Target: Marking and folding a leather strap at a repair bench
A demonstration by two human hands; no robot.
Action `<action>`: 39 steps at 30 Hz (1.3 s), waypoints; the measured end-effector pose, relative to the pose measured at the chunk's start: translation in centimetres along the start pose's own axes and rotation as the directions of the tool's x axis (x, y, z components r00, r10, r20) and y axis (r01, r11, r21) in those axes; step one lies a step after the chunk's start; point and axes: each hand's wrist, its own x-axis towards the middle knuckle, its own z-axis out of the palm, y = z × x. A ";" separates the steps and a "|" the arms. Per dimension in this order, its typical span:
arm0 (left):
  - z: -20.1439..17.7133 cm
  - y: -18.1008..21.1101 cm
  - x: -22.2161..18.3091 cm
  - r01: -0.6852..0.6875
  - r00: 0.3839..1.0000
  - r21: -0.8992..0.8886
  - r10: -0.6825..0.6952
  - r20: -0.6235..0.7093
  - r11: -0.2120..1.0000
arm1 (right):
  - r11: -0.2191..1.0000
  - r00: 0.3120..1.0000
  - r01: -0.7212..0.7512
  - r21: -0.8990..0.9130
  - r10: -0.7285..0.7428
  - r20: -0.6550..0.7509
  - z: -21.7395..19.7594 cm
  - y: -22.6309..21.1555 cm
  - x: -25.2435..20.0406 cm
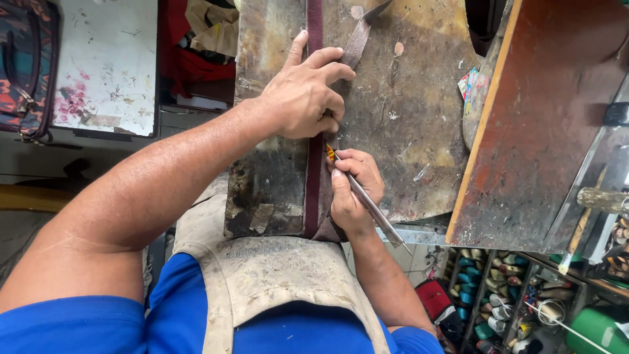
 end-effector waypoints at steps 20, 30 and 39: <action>0.8 -0.4 -0.3 -0.017 0.991 0.027 0.020 -0.135 1.000 | 1.000 0.998 0.005 0.028 -0.003 -0.068 0.2 0.4 0.3; 1.0 -0.6 -0.5 -0.041 0.983 0.050 0.050 -0.179 0.998 | 0.994 0.998 0.043 -0.102 -0.047 -0.038 0.1 0.7 0.7; 1.1 -0.4 -1.1 -0.057 0.981 0.152 0.083 -0.175 0.987 | 0.977 0.996 -0.031 -0.212 0.049 0.080 -0.4 -0.3 0.4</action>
